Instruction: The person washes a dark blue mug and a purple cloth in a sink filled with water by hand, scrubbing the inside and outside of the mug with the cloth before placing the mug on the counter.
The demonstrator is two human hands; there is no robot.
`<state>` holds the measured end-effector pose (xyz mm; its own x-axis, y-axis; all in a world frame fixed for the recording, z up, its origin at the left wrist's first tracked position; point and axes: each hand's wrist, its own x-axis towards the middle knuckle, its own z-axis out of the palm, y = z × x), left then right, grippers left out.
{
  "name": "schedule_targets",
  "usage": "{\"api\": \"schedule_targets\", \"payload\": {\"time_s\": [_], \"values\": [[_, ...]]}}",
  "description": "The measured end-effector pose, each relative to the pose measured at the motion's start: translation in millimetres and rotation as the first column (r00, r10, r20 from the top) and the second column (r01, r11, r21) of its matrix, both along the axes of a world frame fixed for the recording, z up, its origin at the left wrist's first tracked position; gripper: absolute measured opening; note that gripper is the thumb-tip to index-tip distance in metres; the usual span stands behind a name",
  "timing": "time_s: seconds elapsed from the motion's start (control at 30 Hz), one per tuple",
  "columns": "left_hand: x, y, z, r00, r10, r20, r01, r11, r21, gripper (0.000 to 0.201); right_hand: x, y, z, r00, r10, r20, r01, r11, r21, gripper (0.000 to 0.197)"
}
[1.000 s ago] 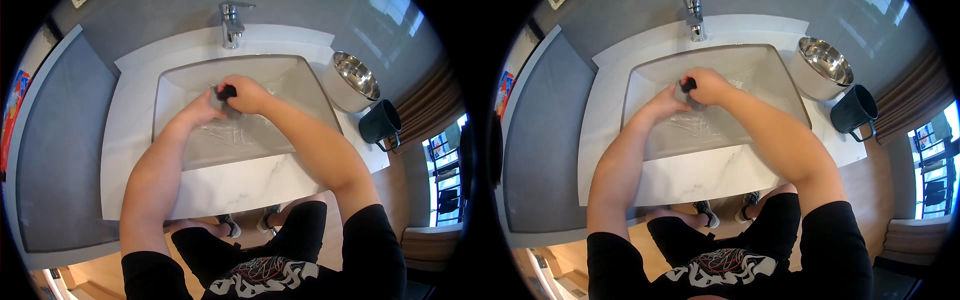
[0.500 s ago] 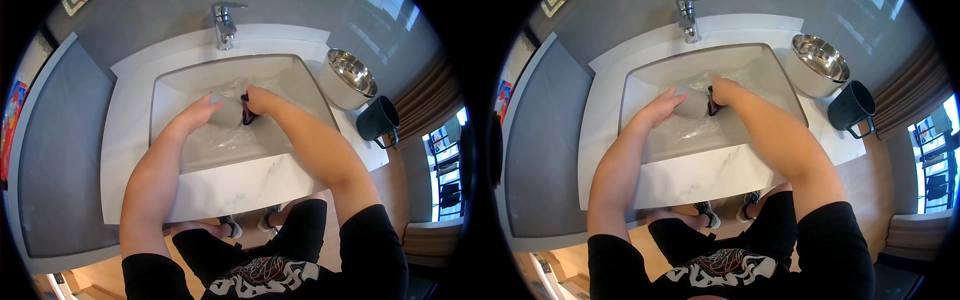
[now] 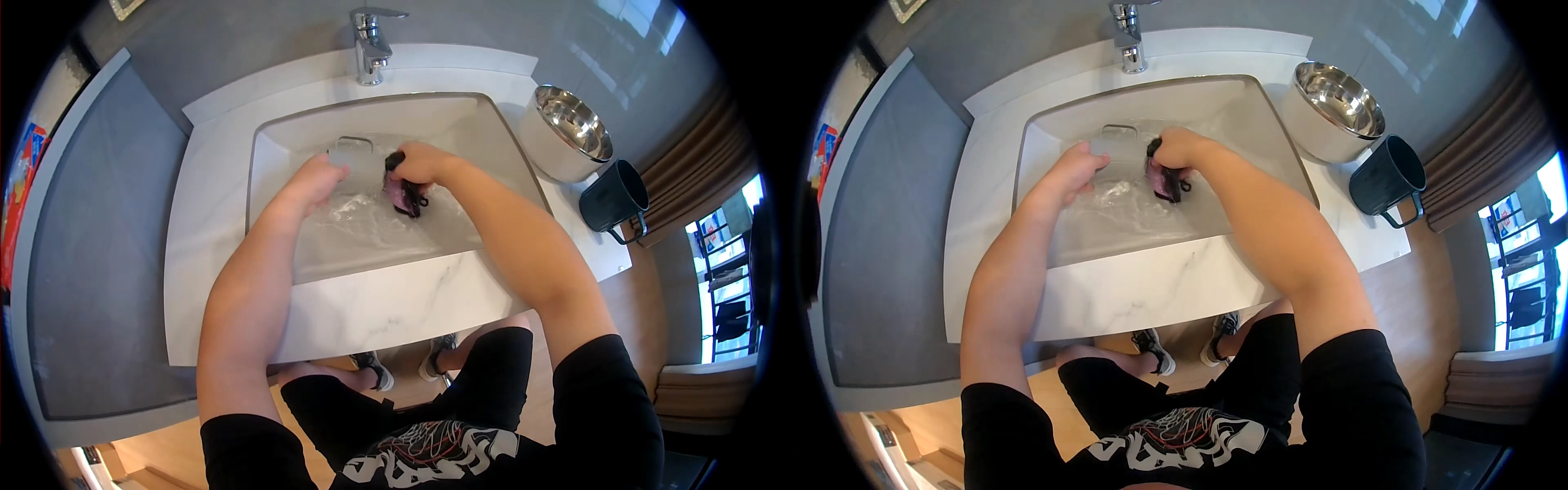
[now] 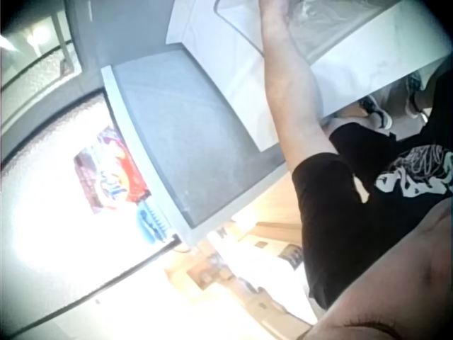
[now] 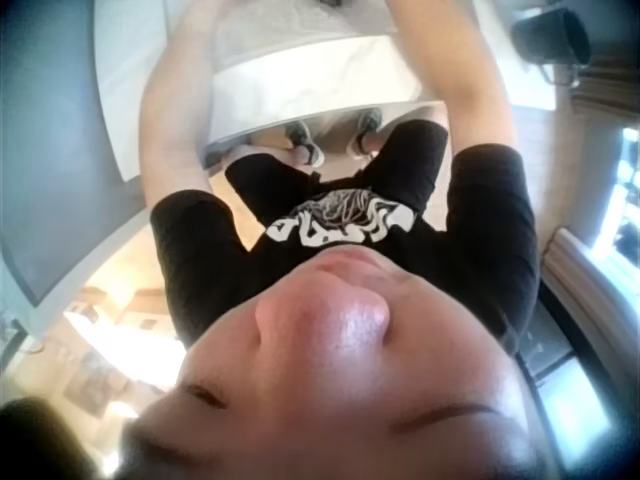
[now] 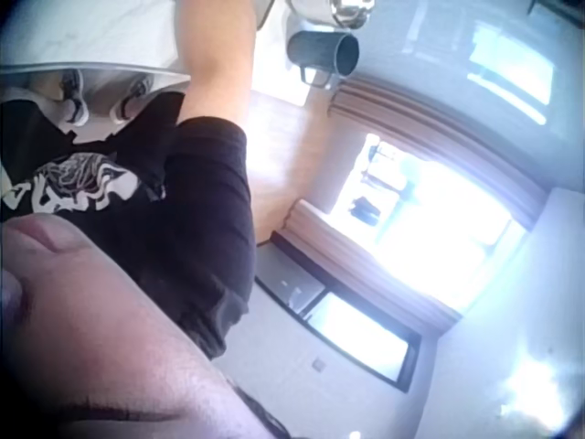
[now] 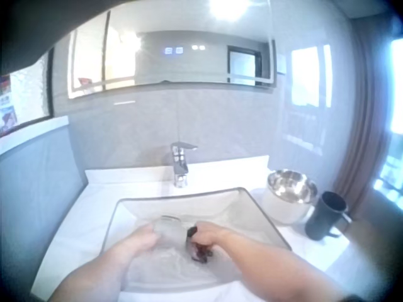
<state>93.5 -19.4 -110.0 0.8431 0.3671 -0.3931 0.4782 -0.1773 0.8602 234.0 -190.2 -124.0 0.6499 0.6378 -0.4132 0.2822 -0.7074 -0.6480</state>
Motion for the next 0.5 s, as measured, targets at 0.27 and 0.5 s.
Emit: {"api": "schedule_targets", "payload": {"time_s": [0.27, 0.5], "values": [[7.1, 12.5, -23.3, 0.984, -0.172, 0.048, 0.156, 0.957, 0.245, 0.028, -51.7, 20.0, 35.2, 0.985, 0.098, 0.141, -0.134, 0.95, 0.282, 0.034], [15.0, 15.8, -42.7, 0.948, -0.296, 0.115, 0.246, 0.913, 0.325, 0.021, -27.2, 18.6, 2.1, 0.723, 0.075, 0.687, -0.466, 0.787, 0.405, 0.04]]}}
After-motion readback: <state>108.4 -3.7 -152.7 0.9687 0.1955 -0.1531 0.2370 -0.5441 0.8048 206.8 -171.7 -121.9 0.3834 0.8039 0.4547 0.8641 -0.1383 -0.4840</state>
